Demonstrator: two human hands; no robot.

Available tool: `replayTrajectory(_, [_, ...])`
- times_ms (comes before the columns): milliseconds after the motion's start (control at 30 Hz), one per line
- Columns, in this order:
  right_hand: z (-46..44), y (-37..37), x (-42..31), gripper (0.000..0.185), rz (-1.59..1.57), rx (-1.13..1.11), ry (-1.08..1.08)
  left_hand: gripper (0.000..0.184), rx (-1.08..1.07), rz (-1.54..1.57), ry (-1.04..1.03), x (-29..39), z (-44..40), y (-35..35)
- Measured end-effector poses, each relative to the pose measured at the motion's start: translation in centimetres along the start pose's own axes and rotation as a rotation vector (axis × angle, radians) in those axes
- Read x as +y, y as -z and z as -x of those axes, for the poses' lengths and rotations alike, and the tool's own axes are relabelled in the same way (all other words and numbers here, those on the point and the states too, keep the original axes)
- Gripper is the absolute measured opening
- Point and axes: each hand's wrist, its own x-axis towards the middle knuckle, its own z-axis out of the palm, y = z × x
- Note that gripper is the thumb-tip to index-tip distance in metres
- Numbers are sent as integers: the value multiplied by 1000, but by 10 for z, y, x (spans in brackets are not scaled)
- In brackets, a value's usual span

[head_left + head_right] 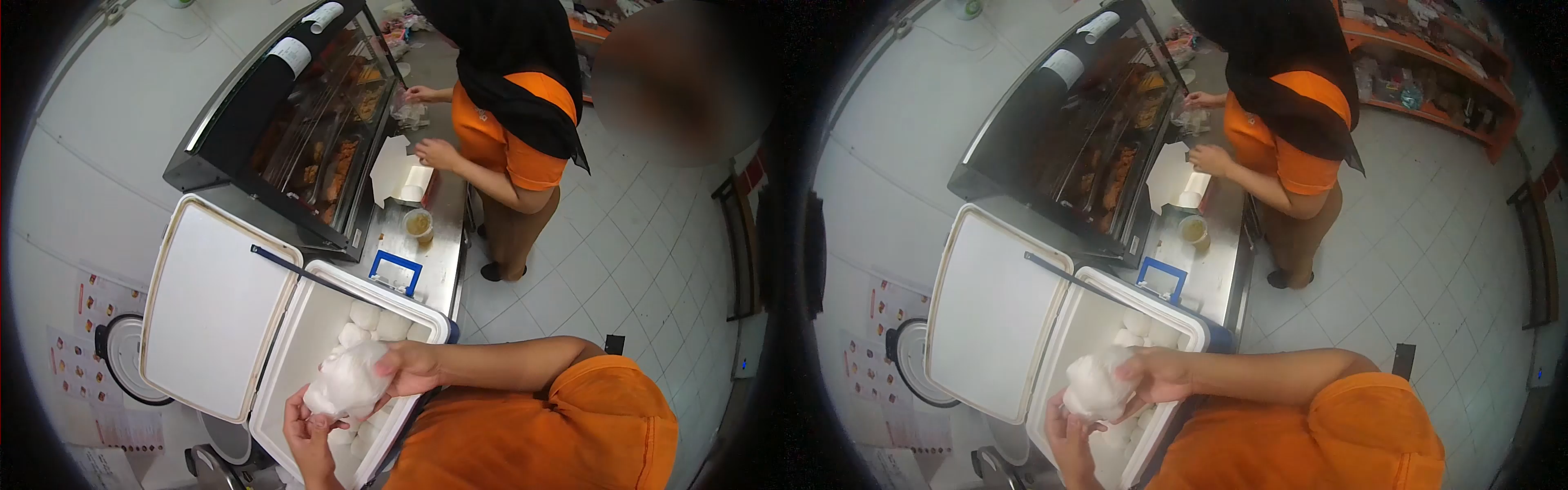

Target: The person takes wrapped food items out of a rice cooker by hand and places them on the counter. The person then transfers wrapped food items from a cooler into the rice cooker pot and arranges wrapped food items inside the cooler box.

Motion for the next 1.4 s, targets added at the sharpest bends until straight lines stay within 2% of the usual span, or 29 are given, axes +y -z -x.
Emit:
replayTrajectory(33, [5,1,-1,75,-95,-59,42,60,-41,-37,-24,10,2,-4])
replayTrajectory(67, [7,-2,-2,84,-74,-64,47,65,-51,-24,-23,20,3,-6])
replayTrajectory(200, [2,-4,-8,97,80,-315,60,70,-186,-173,-91,39,-4,3])
replayTrajectory(267, [9,-2,-9,100,23,-204,205,66,-217,-278,-93,50,-12,7])
replayTrajectory(300, [9,-4,-9,102,-1,-147,201,57,-260,-639,-192,68,-28,22])
replayTrajectory(333, [9,-7,-14,99,8,-154,241,49,-110,-718,-338,80,-36,15])
replayTrajectory(367, [7,-11,-18,98,13,-163,252,46,-60,-752,-468,98,-44,17])
replayTrajectory(400, [11,-10,-21,95,14,-113,292,44,-65,-821,-472,115,-53,22])
replayTrajectory(433, [13,-8,-25,92,18,-67,294,31,-110,-728,-694,128,-66,22])
replayTrajectory(500, [5,-11,-30,86,178,135,466,31,-318,-697,-990,144,-97,17])
replayTrajectory(533, [2,-11,-35,82,263,250,536,35,-444,-738,-1032,153,-113,9])
replayTrajectory(567, [-15,-33,-28,88,258,87,498,42,-489,-802,-971,167,-118,-2])
replayTrajectory(600, [-18,-25,-38,91,240,32,404,44,-499,-799,-1097,166,-142,-16])
replayTrajectory(667, [-32,-28,-51,96,255,56,331,43,-678,-572,-607,172,-161,-25])
replayTrajectory(700, [-39,-25,-55,96,289,108,352,43,-669,-576,-483,163,-176,-24])
replayTrajectory(767, [-56,-19,-57,91,298,65,366,43,-508,-642,-401,128,-175,6])
replayTrajectory(867, [-74,-17,-38,82,336,-76,193,43,-210,-662,-306,84,-141,96])
replayTrajectory(967, [-143,-43,31,83,257,-91,-51,45,122,-667,-254,55,-88,200])
replayTrajectory(1000, [-162,-51,49,84,218,-103,-105,46,191,-585,-196,53,-54,232])
replayTrajectory(1067, [-219,-73,109,84,243,-105,-169,46,399,-651,-300,45,12,297])
replayTrajectory(1100, [-251,-79,120,83,286,-81,-197,41,420,-619,-314,50,27,319])
replayTrajectory(1167, [-302,-91,155,77,414,19,-284,35,608,-335,-268,69,91,341])
replayTrajectory(1233, [-357,-90,214,76,511,129,-312,29,540,27,-412,65,160,371])
replayTrajectory(1267, [-385,-82,238,72,511,167,-314,22,670,124,-448,55,192,368])
replayTrajectory(1300, [-412,-66,252,68,514,206,-317,28,708,206,-499,33,219,376])
replayTrajectory(1333, [-460,-48,315,67,590,275,-315,35,681,298,-490,2,263,401])
replayTrajectory(1367, [-490,-35,337,66,644,338,-311,47,657,390,-481,-27,307,427])
replayTrajectory(1400, [-517,-15,344,66,692,353,-333,56,659,311,-514,-53,330,428])
